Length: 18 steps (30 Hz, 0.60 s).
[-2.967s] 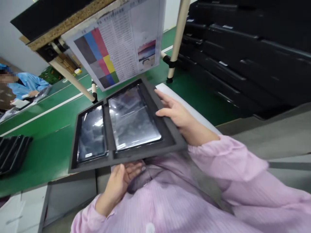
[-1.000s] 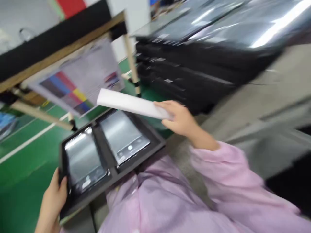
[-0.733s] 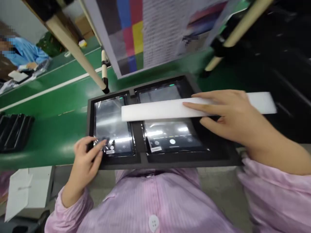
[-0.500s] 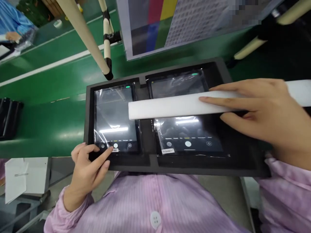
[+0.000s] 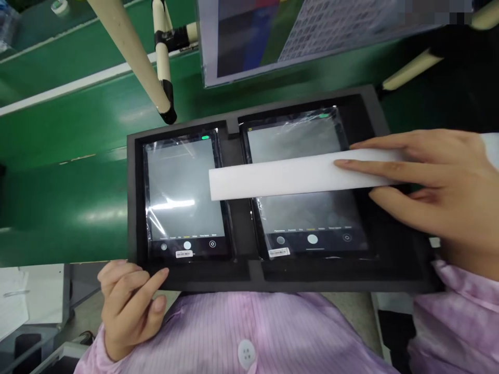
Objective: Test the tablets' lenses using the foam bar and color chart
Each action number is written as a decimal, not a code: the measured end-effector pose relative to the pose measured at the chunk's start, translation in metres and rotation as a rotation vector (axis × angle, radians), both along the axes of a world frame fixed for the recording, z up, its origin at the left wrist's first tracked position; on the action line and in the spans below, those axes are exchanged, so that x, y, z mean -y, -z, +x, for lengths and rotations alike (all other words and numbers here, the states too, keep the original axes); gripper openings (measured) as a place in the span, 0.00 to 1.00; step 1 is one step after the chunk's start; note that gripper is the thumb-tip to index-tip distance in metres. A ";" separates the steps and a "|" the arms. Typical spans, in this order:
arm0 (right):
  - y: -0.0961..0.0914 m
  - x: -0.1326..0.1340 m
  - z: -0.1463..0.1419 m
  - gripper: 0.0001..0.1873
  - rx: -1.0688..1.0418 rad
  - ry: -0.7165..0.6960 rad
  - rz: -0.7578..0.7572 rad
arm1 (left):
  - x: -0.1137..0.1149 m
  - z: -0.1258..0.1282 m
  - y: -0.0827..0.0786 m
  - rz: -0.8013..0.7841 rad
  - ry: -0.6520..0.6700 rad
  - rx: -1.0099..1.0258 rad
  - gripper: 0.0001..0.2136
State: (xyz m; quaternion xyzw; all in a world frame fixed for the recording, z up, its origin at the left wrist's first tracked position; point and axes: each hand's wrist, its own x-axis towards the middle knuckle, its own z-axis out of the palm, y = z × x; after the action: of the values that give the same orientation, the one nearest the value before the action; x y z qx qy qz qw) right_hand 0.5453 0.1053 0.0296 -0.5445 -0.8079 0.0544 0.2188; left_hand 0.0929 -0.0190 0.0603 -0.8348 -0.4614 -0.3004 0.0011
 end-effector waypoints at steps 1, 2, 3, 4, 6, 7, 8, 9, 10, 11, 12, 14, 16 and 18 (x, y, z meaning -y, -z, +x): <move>-0.001 -0.002 0.000 0.18 0.007 -0.064 0.048 | 0.000 0.001 -0.001 -0.006 0.003 0.001 0.08; -0.002 -0.004 -0.001 0.17 0.018 -0.134 0.098 | 0.000 0.004 -0.001 -0.015 0.011 0.008 0.08; -0.004 -0.005 -0.002 0.15 0.034 -0.180 0.133 | -0.001 0.007 -0.002 -0.024 0.025 0.018 0.07; -0.006 -0.006 -0.004 0.15 0.053 -0.208 0.160 | -0.003 0.012 -0.004 -0.032 0.045 0.029 0.07; -0.011 -0.005 -0.009 0.16 0.087 -0.218 0.185 | -0.008 0.028 -0.007 -0.043 0.106 0.039 0.07; -0.014 -0.002 -0.011 0.17 0.098 -0.207 0.187 | -0.012 0.039 -0.008 -0.045 0.144 0.033 0.08; -0.017 0.000 -0.013 0.18 0.105 -0.182 0.179 | -0.016 0.051 -0.009 -0.049 0.180 0.014 0.08; -0.019 0.004 -0.013 0.19 0.111 -0.155 0.168 | -0.020 0.065 -0.011 -0.059 0.215 -0.018 0.09; -0.021 0.009 -0.013 0.19 0.118 -0.125 0.156 | -0.024 0.079 -0.012 -0.068 0.252 -0.053 0.10; -0.023 0.015 -0.010 0.20 0.131 -0.083 0.136 | -0.027 0.094 -0.012 -0.080 0.285 -0.088 0.11; -0.025 0.023 -0.007 0.21 0.145 -0.031 0.119 | -0.031 0.107 -0.013 -0.093 0.312 -0.119 0.13; -0.027 0.043 0.005 0.22 0.170 0.086 0.094 | -0.036 0.130 -0.012 -0.121 0.348 -0.169 0.15; -0.028 0.067 0.021 0.21 0.190 0.195 0.090 | -0.038 0.146 -0.010 -0.145 0.351 -0.205 0.15; -0.030 0.090 0.037 0.20 0.200 0.284 0.091 | -0.038 0.155 -0.008 -0.168 0.338 -0.239 0.16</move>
State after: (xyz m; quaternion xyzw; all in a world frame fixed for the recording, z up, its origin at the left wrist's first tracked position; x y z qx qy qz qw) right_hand 0.5827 0.0150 0.0592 -0.6453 -0.7423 -0.0684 0.1671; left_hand 0.2484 0.0195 0.0685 -0.9271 -0.3348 -0.1556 -0.0641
